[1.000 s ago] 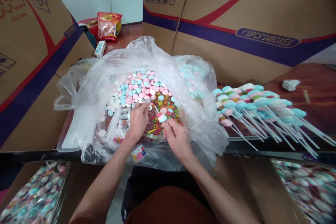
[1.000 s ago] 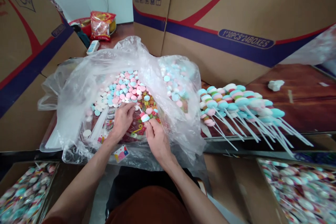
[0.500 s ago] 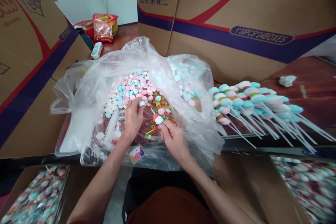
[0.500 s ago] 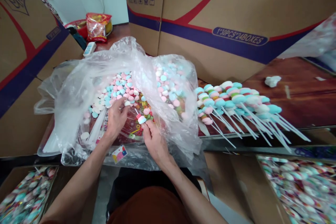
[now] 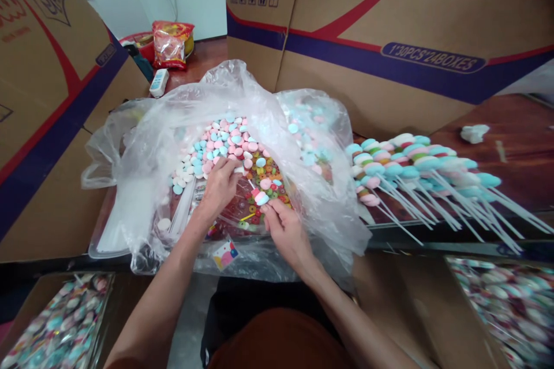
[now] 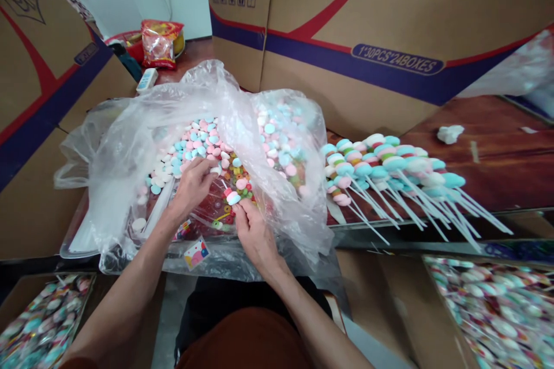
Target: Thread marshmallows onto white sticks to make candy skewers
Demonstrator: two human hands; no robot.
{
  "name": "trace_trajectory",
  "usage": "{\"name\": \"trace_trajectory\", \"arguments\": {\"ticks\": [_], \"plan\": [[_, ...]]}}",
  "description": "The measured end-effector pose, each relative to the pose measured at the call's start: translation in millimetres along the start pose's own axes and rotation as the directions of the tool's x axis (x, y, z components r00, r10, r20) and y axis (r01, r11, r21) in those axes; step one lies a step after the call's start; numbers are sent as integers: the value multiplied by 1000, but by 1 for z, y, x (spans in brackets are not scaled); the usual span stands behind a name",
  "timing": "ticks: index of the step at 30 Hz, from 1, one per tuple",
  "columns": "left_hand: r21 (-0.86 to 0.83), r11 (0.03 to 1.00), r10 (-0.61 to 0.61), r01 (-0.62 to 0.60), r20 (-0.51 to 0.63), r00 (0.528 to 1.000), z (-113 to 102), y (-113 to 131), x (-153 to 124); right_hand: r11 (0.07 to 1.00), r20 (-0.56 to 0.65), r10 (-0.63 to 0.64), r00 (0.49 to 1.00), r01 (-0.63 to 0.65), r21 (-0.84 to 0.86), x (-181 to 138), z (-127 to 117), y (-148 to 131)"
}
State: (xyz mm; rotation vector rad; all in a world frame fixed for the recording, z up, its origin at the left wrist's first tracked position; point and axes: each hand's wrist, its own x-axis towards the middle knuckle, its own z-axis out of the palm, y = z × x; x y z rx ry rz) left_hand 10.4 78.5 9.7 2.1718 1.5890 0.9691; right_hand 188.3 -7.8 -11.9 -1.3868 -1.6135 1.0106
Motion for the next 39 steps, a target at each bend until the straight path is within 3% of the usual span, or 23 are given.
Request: {"name": "trace_trajectory", "arguments": {"ticks": [5, 13, 19, 27, 30, 35, 39], "plan": [[-34, 999, -32, 32, -10, 999, -5, 1, -14, 1000, -20, -5, 1000, 5, -9, 0, -1, -1], [-99, 995, 33, -34, -14, 999, -4, -4, -29, 1000, -6, -1, 1000, 1, -1, 0, -1, -2], [-33, 999, -31, 28, -85, 996, 7, -6, -18, 999, 7, 34, 999, -34, -13, -1, 0, -2], [98, 995, 25, -19, -55, 998, 13, -1, -19, 998, -6, -23, 1000, 22, -56, 0, 0, -1], [25, 999, -21, 23, -73, 997, 13, -1, -17, 999, -12, -13, 1000, 13, -31, 0, 0, -2], [-201, 962, -205, 185, -86, 975, 12, -2, -8, 999, -22, 15, 1000, -16, -51, 0, -2, -7], [-224, 944, -259, 241, -55, 964, 12, -3, 0, 998, -28, 20, 999, -22, -61, -1, -3, -8]]}}
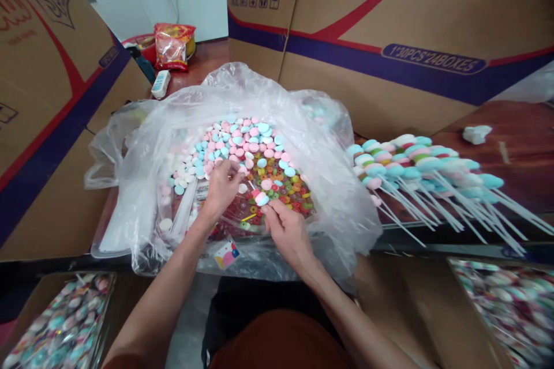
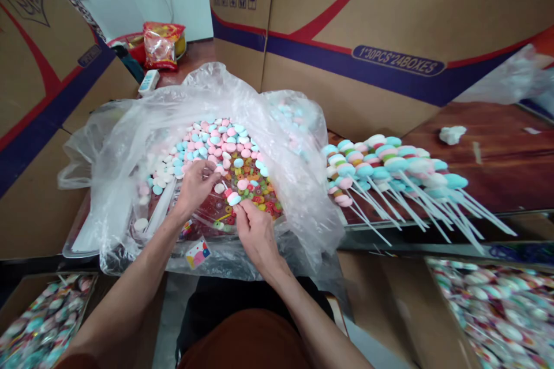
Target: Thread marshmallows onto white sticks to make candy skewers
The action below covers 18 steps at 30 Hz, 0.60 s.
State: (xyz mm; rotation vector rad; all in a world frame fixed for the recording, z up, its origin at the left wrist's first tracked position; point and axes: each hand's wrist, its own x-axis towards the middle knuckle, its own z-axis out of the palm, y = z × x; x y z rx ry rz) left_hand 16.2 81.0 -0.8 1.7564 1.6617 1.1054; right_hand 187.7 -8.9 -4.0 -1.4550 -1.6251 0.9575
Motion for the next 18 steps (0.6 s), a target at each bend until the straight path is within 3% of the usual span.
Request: {"name": "trace_trajectory", "arguments": {"ticks": [12, 15, 18], "plan": [[261, 958, 105, -117, 58, 993, 3, 0, -3, 1000, -1, -13, 1000, 13, 9, 0, 1, 0], [209, 972, 106, -109, 25, 994, 2, 2, -10, 1000, -1, -18, 1000, 18, 7, 0, 0, 0], [43, 999, 17, -16, -26, 1000, -2, 4, -18, 1000, 7, -18, 1000, 18, 5, 1, 0, 0]]}}
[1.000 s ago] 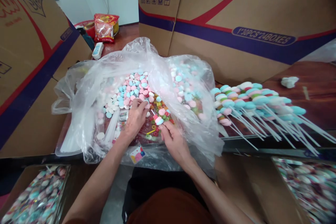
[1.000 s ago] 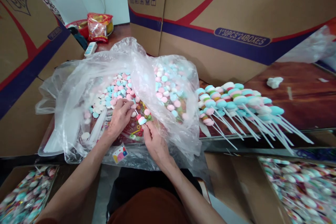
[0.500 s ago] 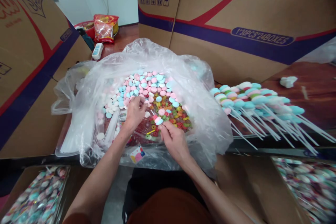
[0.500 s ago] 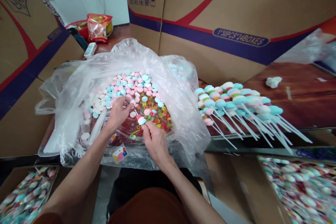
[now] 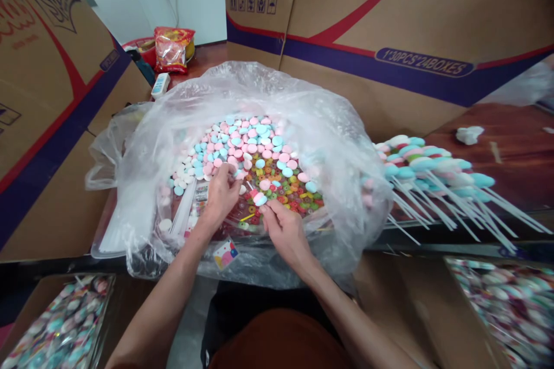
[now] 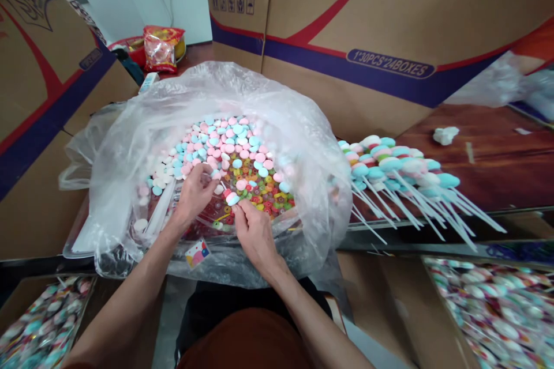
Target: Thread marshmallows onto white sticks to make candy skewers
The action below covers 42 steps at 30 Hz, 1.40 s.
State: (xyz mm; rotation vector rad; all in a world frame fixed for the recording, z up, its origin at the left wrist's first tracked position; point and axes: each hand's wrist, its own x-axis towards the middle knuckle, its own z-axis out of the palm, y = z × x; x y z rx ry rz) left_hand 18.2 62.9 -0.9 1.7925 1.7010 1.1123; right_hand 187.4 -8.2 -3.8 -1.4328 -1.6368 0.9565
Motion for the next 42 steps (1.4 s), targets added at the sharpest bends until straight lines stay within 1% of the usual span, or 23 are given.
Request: {"name": "trace_trajectory", "arguments": {"ticks": [2, 3, 5, 7, 10, 12, 14, 18, 21, 24, 26, 32, 37, 39, 42], "plan": [[-169, 982, -92, 88, -15, 996, -3, 0, -6, 1000, 11, 2, 1000, -2, -2, 0, 0, 0], [-257, 957, -138, 132, -5, 990, -5, 0, -9, 1000, 21, 2, 1000, -1, -2, 0, -1, 0], [-412, 886, -210, 213, 54, 976, -7, 0, -16, 1000, 48, -7, 999, 7, 1, 0, -2, -1], [-509, 814, -255, 280, 119, 959, -9, 1, -22, 1000, 82, -27, 996, 26, 6, -1, -3, -3], [-570, 758, -292, 317, 138, 946, -8, 2, -28, 998, 137, -61, 989, 61, 4, -1, -5, -6], [-573, 760, -294, 307, 118, 949, -6, 1, -30, 998, 159, -65, 985, 67, -4, -1, -6, -8], [-546, 792, -269, 273, 88, 959, -4, -1, -30, 998, 160, -55, 986, 58, -13, 0, -6, -9], [-428, 888, -175, 168, 24, 984, -3, -8, -31, 998, 135, -27, 991, 34, -52, 1, -4, -8], [-329, 940, -104, 94, -13, 994, -6, -9, -33, 994, 104, -20, 994, 30, -104, 2, -3, -8], [-234, 972, -42, 31, -42, 998, -6, -6, -34, 992, 96, -10, 995, 22, -126, 4, -1, -9], [-213, 977, -20, 8, -54, 998, -6, -5, -34, 992, 102, -2, 995, 15, -128, 6, 1, -10], [-230, 973, -14, 12, -8, 1000, -3, -4, -34, 992, 91, 9, 996, 3, -125, 9, 8, -10], [-187, 982, 15, -16, -8, 1000, -6, -2, -36, 993, 88, 8, 996, 2, -114, 12, 10, -14], [-211, 977, -16, 18, 11, 1000, -8, 0, -38, 992, 84, 7, 996, 4, -128, 14, 11, -17], [-295, 951, -83, 95, 55, 995, -8, 0, -40, 990, 105, 25, 994, -10, -140, 17, 13, -21]]}}
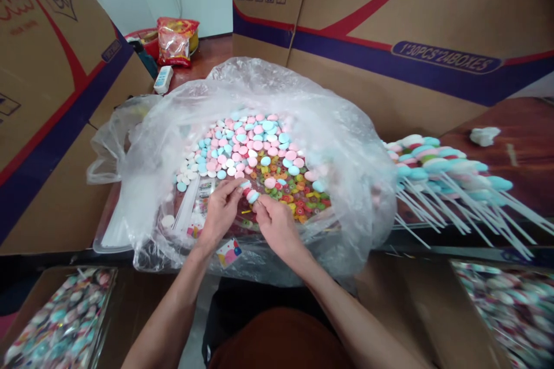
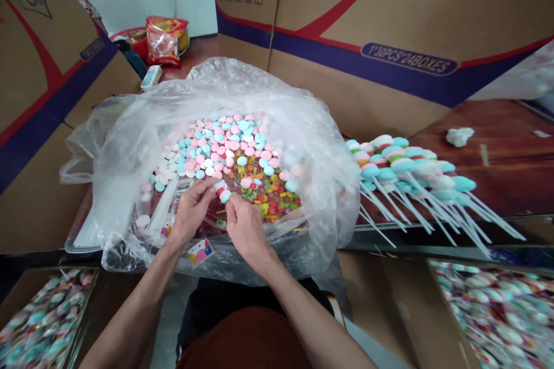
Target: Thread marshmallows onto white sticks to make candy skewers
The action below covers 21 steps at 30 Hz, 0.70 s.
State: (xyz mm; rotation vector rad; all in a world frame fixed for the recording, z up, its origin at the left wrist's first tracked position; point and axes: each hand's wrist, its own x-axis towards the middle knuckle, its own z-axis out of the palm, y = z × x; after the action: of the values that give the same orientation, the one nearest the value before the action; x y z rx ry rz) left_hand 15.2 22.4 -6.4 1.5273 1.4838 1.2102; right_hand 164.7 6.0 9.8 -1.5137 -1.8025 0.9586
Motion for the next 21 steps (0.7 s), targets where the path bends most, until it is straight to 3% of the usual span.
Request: {"name": "trace_trajectory", "arguments": {"ticks": [7, 12, 15, 21], "plan": [[-89, 993, -72, 74, 28, 997, 1, -2, -1, 997, -7, 32, 999, -33, -76, 13, 4, -5], [-99, 991, -89, 90, 22, 996, -10, 11, 1, 1000, -25, -3, 1000, 4, 11, 6, -16, 2], [62, 998, -9, 7, 26, 1000, -15, 13, -2, 999, -97, 3, 995, 2, 54, -3, -29, 12], [441, 881, 77, -170, 221, 972, -11, 1, -10, 995, -105, 44, 994, -35, 90, -21, -33, 24]]}}
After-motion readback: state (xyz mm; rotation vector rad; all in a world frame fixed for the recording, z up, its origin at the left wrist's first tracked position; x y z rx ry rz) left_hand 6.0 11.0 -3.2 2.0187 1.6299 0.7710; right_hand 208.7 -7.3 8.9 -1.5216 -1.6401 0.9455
